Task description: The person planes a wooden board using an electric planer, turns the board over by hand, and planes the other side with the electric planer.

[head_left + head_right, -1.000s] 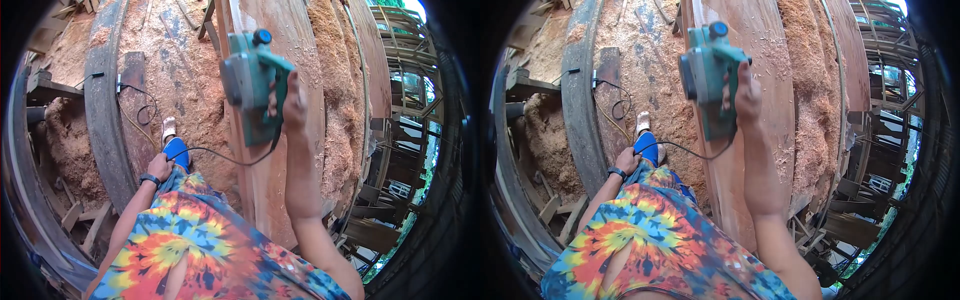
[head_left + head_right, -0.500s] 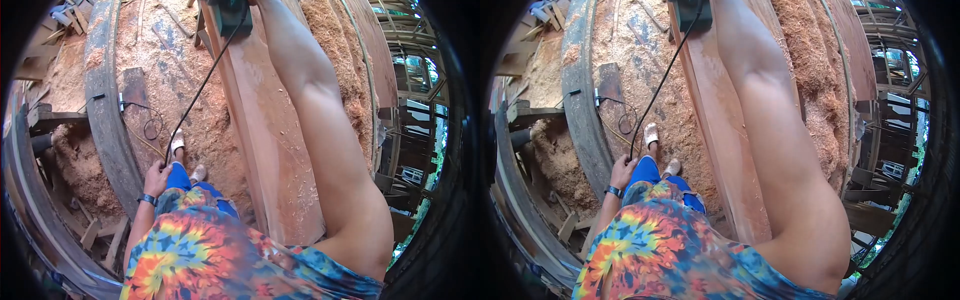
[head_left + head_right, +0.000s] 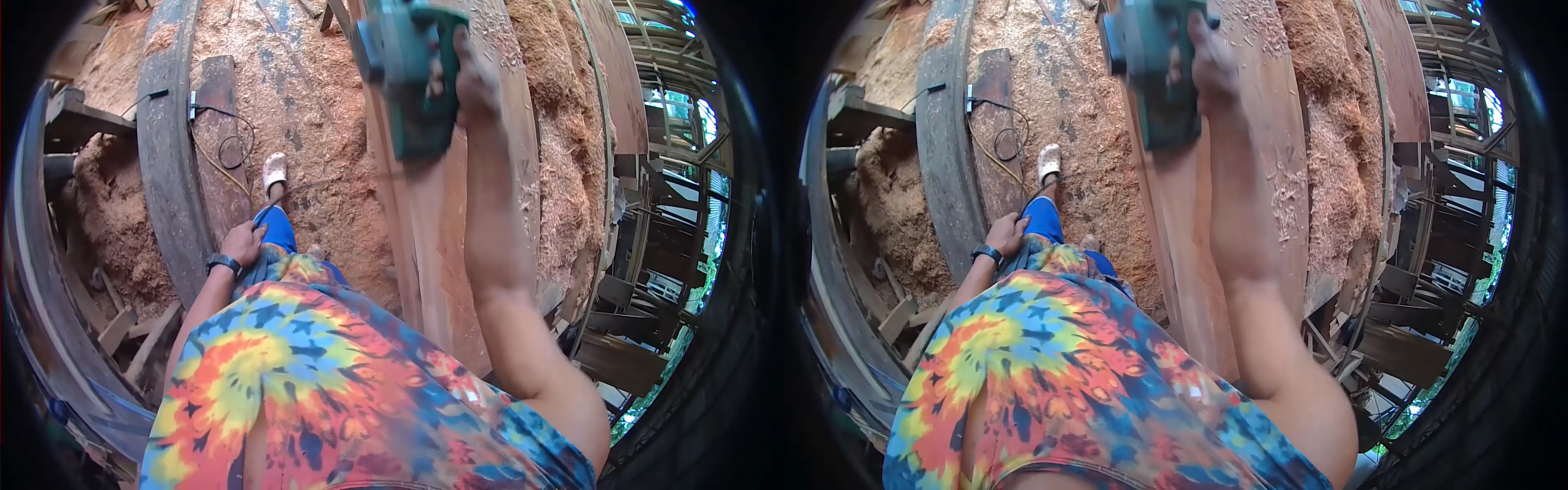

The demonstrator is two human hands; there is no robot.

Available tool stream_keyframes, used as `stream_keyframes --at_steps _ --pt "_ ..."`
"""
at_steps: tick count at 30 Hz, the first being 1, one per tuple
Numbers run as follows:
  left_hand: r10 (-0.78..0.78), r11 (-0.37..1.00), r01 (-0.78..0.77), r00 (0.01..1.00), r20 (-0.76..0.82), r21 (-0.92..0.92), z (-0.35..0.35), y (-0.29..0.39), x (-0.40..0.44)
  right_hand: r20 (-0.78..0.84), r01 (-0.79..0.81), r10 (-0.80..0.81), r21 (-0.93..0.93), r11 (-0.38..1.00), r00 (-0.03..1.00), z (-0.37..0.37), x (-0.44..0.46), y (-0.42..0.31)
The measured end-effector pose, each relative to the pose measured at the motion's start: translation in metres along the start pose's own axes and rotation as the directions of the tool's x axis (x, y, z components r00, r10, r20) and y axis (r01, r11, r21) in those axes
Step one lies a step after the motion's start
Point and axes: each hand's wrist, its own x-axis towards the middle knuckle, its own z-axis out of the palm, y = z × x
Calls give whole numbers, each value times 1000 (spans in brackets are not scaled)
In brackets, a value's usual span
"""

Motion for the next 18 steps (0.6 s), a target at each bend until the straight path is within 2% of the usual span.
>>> stream_keyframes --at_steps 2,4,6,8,9,11,15,18 --pt "28 999 -28 1000 -1 15 33 -7 -11 -41 -42 42 -7 999 998 -12 -91 18" --pt "46 994 -51 998 52 96 54 3 -34 -23 -13 12 -37 999 1000 -25 -186 36" --pt "60 983 -75 994 94 166 79 9 -52 -74 -33 32 -10 999 997 -34 -283 57" --pt "122 958 -156 981 149 242 93 21 -64 -86 -76 76 -1 997 993 -47 -369 80" --pt "149 940 -195 973 177 280 98 25 -67 -165 -140 128 -63 988 978 -48 -409 83" --pt "206 927 -248 963 172 280 114 23 -69 -158 -154 146 -39 987 977 -54 -477 98" --pt "281 893 -338 935 217 299 118 32 -77 -249 -245 243 26 969 938 -55 -566 115" --pt "281 903 -337 932 228 268 113 36 -84 -265 -287 293 64 956 919 -53 -569 116"
